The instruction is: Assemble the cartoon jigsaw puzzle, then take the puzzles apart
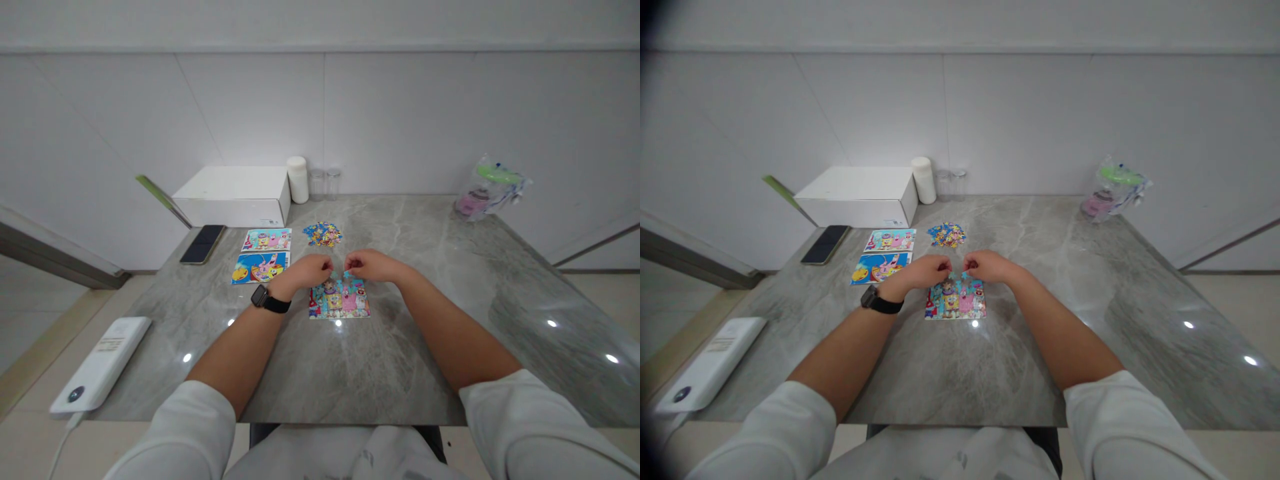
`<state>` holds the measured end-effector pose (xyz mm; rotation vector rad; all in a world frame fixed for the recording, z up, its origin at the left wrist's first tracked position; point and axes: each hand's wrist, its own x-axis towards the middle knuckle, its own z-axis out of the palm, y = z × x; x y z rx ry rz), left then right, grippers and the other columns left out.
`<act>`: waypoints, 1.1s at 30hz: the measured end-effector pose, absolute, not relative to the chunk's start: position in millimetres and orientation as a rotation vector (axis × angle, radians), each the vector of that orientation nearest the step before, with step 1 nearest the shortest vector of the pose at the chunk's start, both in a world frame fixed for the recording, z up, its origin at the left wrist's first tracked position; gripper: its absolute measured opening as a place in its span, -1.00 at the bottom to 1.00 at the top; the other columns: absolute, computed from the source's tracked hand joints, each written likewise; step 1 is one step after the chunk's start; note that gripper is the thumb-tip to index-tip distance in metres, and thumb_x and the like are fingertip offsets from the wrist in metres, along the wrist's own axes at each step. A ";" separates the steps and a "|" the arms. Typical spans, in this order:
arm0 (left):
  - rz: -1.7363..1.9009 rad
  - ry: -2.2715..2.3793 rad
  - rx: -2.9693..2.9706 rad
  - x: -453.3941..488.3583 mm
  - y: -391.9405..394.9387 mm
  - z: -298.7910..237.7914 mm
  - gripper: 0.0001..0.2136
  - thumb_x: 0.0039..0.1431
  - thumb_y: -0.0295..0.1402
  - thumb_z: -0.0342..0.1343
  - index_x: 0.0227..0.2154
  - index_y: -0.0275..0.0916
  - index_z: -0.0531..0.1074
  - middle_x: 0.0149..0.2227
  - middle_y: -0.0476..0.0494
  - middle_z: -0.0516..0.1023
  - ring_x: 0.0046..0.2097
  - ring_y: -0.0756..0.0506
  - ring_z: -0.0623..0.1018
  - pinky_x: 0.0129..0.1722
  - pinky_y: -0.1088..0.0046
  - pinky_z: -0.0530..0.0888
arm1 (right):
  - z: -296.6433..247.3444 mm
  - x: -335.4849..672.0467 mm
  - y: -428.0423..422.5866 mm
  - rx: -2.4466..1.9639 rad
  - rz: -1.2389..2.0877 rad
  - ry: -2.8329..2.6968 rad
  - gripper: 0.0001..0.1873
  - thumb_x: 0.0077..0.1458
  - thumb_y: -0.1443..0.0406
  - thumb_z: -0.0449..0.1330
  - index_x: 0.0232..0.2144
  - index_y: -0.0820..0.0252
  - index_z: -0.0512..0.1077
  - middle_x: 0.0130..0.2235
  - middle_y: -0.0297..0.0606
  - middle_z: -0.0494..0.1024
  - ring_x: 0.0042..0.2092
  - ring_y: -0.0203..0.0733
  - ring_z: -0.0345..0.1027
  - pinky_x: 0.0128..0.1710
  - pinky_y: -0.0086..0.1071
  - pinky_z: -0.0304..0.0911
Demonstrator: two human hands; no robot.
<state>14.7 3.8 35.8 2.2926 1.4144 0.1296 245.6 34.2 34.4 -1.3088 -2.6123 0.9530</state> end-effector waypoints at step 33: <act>-0.105 1.353 2.458 34.8 -17.6 33.4 -0.59 0.03 -0.10 0.40 -0.12 -0.20 0.54 -0.03 -0.26 0.57 -0.08 -0.27 0.59 -0.18 0.31 0.45 | 42.9 242.8 15.9 -1.551 0.580 -3.017 -0.70 -0.04 0.24 0.47 -0.18 0.12 0.67 -0.19 -0.21 0.71 -0.18 -0.07 0.55 -0.28 -0.38 0.28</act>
